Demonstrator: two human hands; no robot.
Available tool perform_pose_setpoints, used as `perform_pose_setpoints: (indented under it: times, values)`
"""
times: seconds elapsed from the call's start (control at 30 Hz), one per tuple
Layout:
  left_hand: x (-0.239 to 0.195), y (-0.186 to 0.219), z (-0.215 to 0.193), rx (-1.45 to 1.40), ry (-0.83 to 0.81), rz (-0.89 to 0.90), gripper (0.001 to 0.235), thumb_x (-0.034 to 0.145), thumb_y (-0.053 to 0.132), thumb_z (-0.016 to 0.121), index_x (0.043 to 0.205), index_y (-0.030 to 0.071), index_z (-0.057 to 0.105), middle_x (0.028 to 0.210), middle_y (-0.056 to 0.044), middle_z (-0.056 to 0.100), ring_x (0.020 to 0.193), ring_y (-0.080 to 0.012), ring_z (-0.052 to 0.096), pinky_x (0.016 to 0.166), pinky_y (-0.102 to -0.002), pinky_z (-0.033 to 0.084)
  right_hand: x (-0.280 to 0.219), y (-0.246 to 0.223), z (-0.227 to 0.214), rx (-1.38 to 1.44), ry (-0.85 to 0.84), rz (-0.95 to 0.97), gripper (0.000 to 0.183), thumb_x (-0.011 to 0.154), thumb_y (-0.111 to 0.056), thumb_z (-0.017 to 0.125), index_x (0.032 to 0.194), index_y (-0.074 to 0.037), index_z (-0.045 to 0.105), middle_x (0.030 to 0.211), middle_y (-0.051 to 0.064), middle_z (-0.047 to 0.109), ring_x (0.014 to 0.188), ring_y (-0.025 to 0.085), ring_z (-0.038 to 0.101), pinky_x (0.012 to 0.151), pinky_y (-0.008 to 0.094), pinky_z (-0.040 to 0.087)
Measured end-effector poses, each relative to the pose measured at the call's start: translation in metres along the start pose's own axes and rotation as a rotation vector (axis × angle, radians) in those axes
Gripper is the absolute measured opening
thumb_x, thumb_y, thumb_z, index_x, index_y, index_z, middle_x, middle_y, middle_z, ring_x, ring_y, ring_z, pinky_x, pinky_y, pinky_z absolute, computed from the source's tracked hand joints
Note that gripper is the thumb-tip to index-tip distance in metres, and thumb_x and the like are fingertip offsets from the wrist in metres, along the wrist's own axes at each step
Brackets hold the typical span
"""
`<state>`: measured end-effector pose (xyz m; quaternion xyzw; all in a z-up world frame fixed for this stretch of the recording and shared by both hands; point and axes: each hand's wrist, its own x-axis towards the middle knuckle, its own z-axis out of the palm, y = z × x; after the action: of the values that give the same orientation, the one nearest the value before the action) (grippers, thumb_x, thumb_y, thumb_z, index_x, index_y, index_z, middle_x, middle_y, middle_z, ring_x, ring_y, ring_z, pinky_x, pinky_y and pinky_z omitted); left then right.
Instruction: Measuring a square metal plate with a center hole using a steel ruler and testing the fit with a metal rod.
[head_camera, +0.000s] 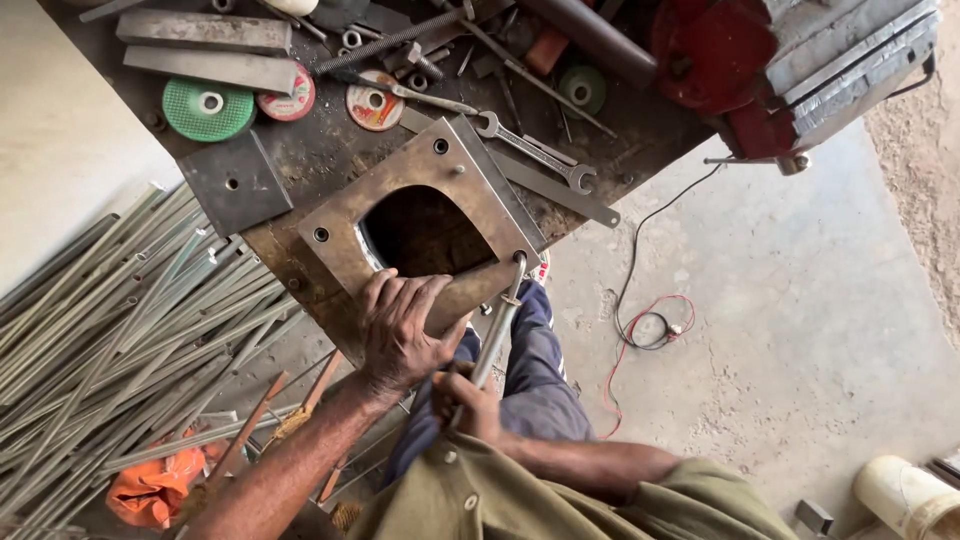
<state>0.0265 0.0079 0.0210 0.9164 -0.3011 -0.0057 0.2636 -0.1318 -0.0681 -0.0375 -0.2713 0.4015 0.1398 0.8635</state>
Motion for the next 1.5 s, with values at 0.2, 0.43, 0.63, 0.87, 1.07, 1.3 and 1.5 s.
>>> perform_pose_setpoints:
  times: [0.2,0.43,0.63,0.87,1.07,1.3,1.5]
  values:
    - [-0.003,-0.001,0.003,0.016,0.005,0.005,0.05,0.087,0.039,0.08,0.122,0.006,0.068,0.109,-0.006,0.072,0.104,-0.0253,0.065,0.111,-0.048,0.04,0.004,0.003,0.023,0.229,-0.003,-0.065,0.02,0.082,-0.012,0.062,0.067,-0.005,0.051,0.053,0.008,0.049,0.041,0.02,0.049,0.039,0.034,0.042]
    - [-0.003,-0.003,0.002,0.02,-0.005,0.04,0.056,0.088,0.048,0.076,0.123,0.005,0.067,0.112,-0.01,0.071,0.106,-0.0266,0.066,0.114,-0.049,0.039,-0.008,-0.02,0.022,0.03,-0.041,-0.05,0.021,0.089,-0.014,0.064,0.074,-0.003,0.055,0.053,0.008,0.05,0.042,0.02,0.05,0.041,0.034,0.044]
    - [-0.002,-0.004,0.001,0.032,-0.008,0.06,0.064,0.095,0.053,0.068,0.131,0.001,0.064,0.124,-0.013,0.07,0.116,-0.027,0.064,0.114,-0.049,0.038,-0.021,-0.033,0.01,-0.201,-0.002,-0.153,0.033,0.096,-0.038,0.067,0.087,-0.007,0.062,0.051,0.004,0.049,0.041,0.016,0.049,0.039,0.032,0.042]
    - [0.045,0.01,0.01,-0.187,-0.063,0.227,0.041,0.102,0.007,0.063,0.142,0.001,0.06,0.14,-0.015,0.065,0.127,-0.0287,0.061,0.113,-0.04,0.051,-0.026,-0.035,0.0,-0.245,0.009,-0.193,0.04,0.101,-0.043,0.064,0.086,-0.007,0.053,0.056,0.003,0.053,0.046,0.015,0.053,0.043,0.03,0.047]
    - [0.088,0.006,0.03,-0.291,-0.269,0.391,0.036,0.092,-0.01,0.06,0.117,0.008,0.078,0.116,-0.01,0.076,0.105,-0.0259,0.067,0.088,-0.033,0.062,-0.033,-0.05,0.017,-0.336,-0.107,-0.17,0.036,0.102,-0.041,0.06,0.097,-0.006,0.054,0.065,0.005,0.06,0.053,0.016,0.06,0.047,0.03,0.052]
    - [0.098,-0.009,0.039,-0.319,-0.178,0.574,0.026,0.098,-0.009,0.055,0.105,0.004,0.077,0.105,-0.011,0.078,0.101,-0.0232,0.073,0.09,-0.034,0.065,-0.043,-0.074,0.013,-0.512,-0.233,-0.053,0.041,0.1,-0.046,0.055,0.1,-0.006,0.052,0.067,0.005,0.065,0.06,0.016,0.069,0.048,0.031,0.056]
    - [0.097,-0.008,-0.004,-0.191,-0.011,0.532,0.014,0.107,0.004,0.063,0.104,0.004,0.076,0.1,-0.013,0.078,0.096,-0.0234,0.075,0.083,-0.033,0.065,-0.046,-0.123,-0.026,-0.898,-0.3,-0.075,0.042,0.104,-0.046,0.056,0.119,-0.006,0.053,0.088,0.014,0.066,0.077,0.025,0.066,0.064,0.041,0.058]
